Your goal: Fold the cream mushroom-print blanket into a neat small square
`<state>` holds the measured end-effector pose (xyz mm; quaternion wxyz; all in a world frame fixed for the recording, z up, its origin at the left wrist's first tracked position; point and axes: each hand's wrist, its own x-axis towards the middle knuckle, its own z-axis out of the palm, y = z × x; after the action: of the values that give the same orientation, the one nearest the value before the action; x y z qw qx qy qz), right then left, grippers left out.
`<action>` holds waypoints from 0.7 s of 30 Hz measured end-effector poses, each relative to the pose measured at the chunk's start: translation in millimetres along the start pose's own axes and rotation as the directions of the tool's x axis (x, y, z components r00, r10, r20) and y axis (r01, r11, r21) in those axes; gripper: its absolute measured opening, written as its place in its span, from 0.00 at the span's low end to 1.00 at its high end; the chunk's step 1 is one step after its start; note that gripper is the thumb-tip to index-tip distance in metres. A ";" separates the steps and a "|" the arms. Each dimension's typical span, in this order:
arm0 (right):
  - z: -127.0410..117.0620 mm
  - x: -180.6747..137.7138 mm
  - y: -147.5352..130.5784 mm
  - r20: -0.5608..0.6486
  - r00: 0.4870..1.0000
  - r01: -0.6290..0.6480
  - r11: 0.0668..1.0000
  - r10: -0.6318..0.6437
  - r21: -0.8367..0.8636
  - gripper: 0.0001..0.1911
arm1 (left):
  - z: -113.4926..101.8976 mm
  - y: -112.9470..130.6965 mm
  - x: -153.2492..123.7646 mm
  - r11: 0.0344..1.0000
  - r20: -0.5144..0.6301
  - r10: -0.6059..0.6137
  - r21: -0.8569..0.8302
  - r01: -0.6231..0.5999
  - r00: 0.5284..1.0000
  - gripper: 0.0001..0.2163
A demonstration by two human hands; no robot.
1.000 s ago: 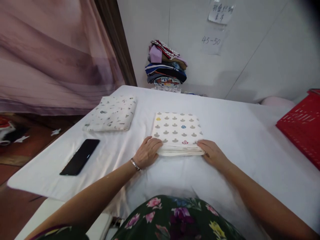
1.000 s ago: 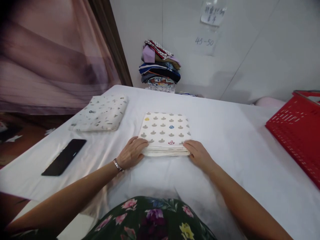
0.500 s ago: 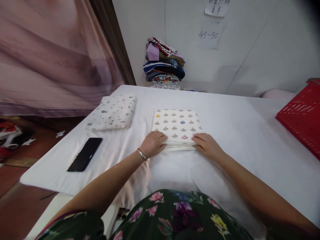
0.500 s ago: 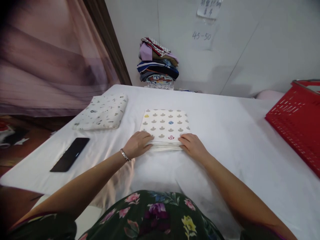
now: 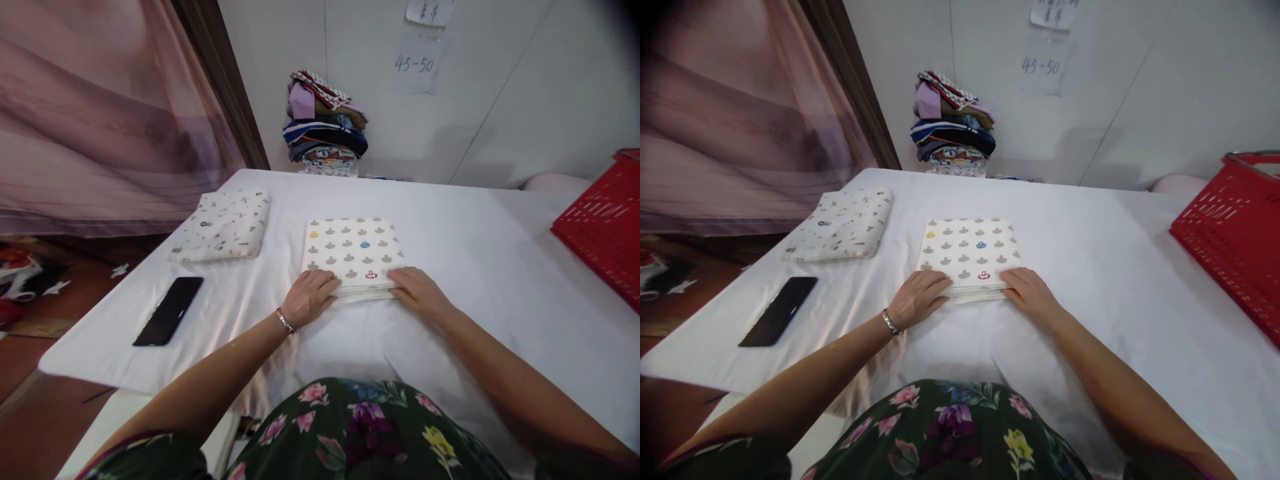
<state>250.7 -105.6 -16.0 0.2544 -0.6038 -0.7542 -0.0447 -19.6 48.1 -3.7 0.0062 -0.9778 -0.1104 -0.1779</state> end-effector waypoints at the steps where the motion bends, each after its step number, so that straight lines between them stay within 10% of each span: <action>1: 0.1 -0.2 -0.7 -0.002 1.000 0.003 1.000 -0.003 -0.007 0.17 | -0.2 0.5 0.0 1.000 0.015 -0.004 -0.001 0.004 1.000 0.13; 12: 5.1 4.4 -4.0 0.051 0.991 0.126 0.984 -0.120 -0.125 0.19 | -16.0 10.4 18.4 0.994 0.194 0.009 0.106 -0.030 0.981 0.18; 21: 8.4 -3.6 1.8 -0.089 0.983 0.149 0.984 -0.158 -0.100 0.16 | 0.6 8.5 6.8 0.982 -0.008 0.100 0.159 -0.097 0.995 0.18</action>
<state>250.1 -105.1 -25.3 0.2579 -0.5521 -0.7824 -0.1285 -11.4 41.3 -1.7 0.0938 -0.9770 -0.0756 -0.1758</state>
